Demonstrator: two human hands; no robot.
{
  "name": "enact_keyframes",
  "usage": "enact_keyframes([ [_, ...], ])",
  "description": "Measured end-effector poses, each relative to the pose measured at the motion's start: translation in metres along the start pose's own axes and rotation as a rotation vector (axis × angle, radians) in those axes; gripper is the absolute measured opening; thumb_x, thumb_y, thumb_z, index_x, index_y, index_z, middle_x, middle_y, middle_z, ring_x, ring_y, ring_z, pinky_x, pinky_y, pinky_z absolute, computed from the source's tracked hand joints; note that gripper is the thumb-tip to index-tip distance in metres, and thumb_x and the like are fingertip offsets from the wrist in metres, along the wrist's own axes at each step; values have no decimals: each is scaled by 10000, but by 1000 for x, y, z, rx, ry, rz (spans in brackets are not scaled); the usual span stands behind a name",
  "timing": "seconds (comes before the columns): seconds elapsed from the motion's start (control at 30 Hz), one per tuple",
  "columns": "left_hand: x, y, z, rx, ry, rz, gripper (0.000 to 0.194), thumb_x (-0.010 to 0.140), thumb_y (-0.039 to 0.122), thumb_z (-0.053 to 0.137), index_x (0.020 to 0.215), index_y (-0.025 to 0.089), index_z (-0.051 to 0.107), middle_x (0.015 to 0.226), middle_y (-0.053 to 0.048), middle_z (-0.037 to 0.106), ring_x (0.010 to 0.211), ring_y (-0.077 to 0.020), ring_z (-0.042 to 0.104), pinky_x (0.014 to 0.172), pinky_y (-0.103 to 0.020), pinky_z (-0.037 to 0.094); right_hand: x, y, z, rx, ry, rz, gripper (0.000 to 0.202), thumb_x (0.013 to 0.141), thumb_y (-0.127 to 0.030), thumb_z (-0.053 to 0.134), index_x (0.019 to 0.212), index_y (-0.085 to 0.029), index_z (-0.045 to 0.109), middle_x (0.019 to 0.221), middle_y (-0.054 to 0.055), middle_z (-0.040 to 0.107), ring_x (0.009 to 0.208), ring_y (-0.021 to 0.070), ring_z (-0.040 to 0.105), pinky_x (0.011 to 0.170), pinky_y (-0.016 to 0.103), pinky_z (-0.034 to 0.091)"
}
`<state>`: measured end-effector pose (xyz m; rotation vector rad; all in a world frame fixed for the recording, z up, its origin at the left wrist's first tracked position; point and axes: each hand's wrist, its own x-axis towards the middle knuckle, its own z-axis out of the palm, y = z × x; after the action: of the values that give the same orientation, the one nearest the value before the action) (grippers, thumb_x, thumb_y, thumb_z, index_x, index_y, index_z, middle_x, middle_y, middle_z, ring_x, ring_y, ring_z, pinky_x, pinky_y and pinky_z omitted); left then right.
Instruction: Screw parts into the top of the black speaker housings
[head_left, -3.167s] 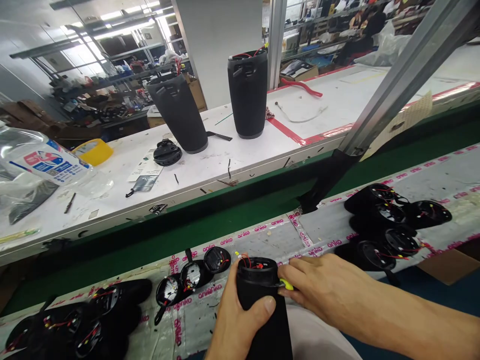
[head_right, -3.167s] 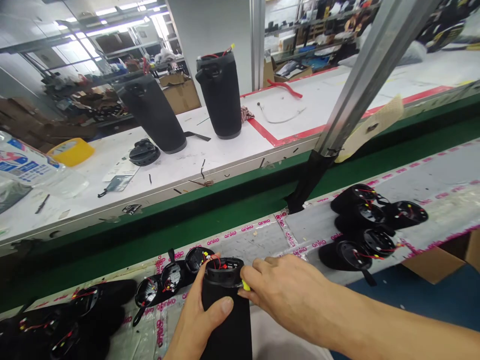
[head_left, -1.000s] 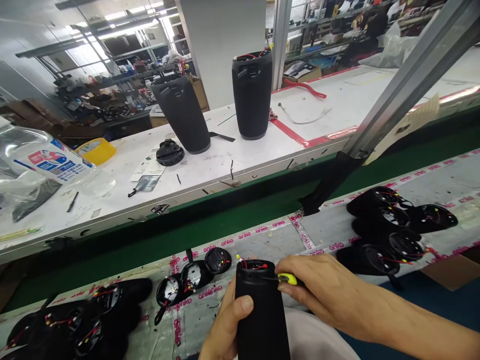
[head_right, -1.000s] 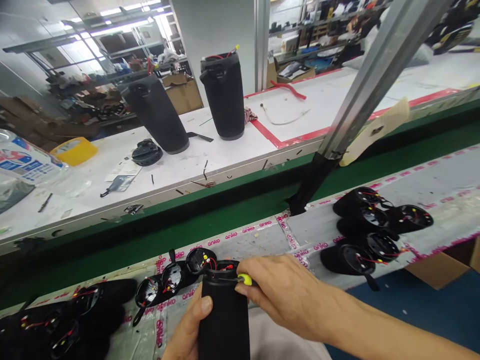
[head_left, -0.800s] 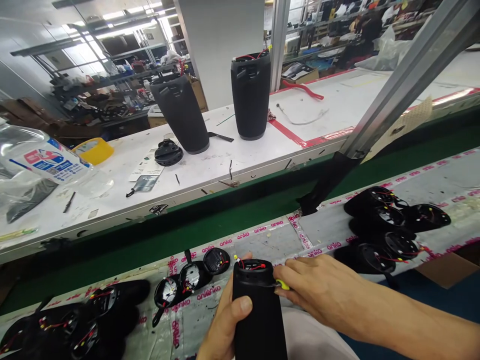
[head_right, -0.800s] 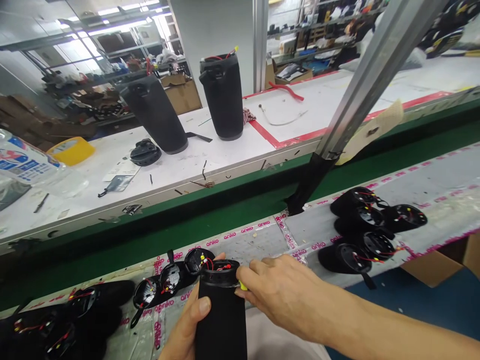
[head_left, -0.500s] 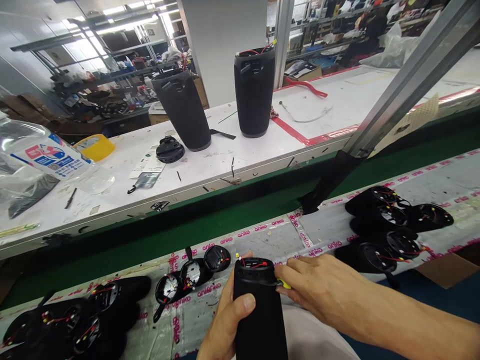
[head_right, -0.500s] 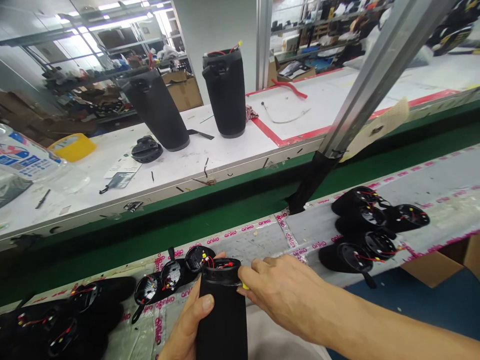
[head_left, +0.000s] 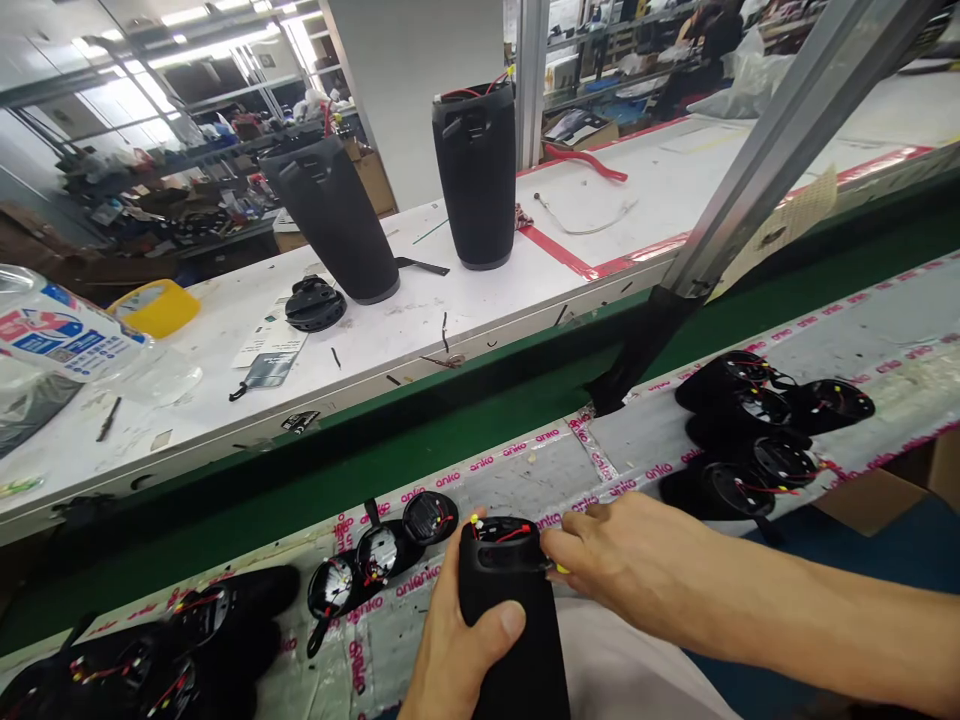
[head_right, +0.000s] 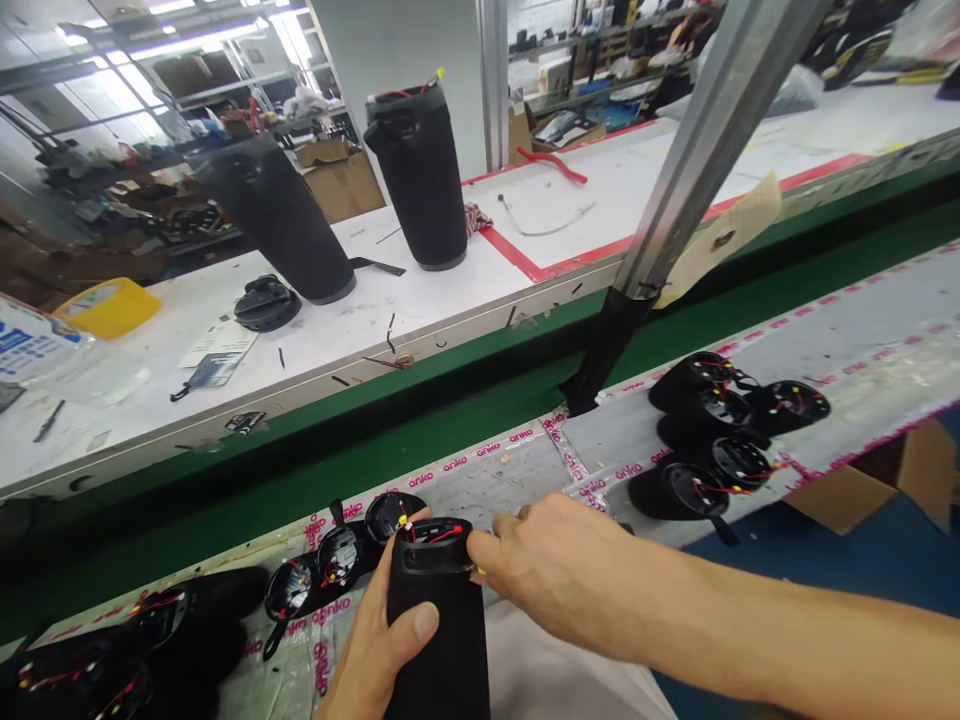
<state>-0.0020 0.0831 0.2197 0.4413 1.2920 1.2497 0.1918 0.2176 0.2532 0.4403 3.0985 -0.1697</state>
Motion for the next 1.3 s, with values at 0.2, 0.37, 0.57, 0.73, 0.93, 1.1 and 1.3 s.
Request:
enact_keyframes([
  [0.2,0,-9,-1,-248,-76,-57,934,758,538,840,1587,263,510,1471,-141,723,1348,-428,660,1117,-521,512,-5,8,7,397,192,87,126,1121,-264,501,1092,-227,617,902,-3,772,739,190,729,636,324,433],
  [0.37,2,-11,2,-199,-55,-47,1007,743,569,841,1618,276,438,1436,-146,738,1325,-431,668,1109,-545,499,-8,4,-3,363,85,177,93,1110,-273,537,1052,-244,603,877,-18,760,699,219,724,607,343,376],
  [0.57,3,-1,7,-61,32,21,1048,660,573,941,1559,248,511,1436,-147,748,1396,-442,641,1238,-565,433,-5,-5,0,197,81,99,109,1094,-313,587,1012,-243,568,824,-5,734,626,255,697,561,371,249],
  [0.73,0,1,2,57,37,35,1043,681,609,924,1563,251,500,1452,-143,746,1415,-441,628,1262,-578,401,-4,-4,2,166,134,54,110,1077,-279,610,1000,-244,540,791,-19,713,591,235,674,551,368,217],
  [0.93,0,-2,0,129,61,40,1024,669,600,947,1549,276,536,1489,-128,721,1466,-449,579,1289,-584,358,-6,-3,7,59,150,42,108,1052,-221,587,1001,-253,497,748,-25,672,543,213,629,539,374,142],
  [1.1,-3,-4,7,223,165,70,1025,655,638,948,1531,266,569,1498,-137,704,1468,-459,566,1312,-584,317,-8,-4,7,-31,86,43,138,1009,-221,635,983,-256,504,711,-23,656,491,213,584,526,393,96],
  [1.3,-5,-5,10,287,205,86,1033,678,628,926,1552,257,520,1544,-149,665,1509,-453,521,1313,-592,312,-7,-6,6,-28,92,19,210,901,-126,706,945,-253,545,729,-7,646,552,213,580,511,420,90],
])
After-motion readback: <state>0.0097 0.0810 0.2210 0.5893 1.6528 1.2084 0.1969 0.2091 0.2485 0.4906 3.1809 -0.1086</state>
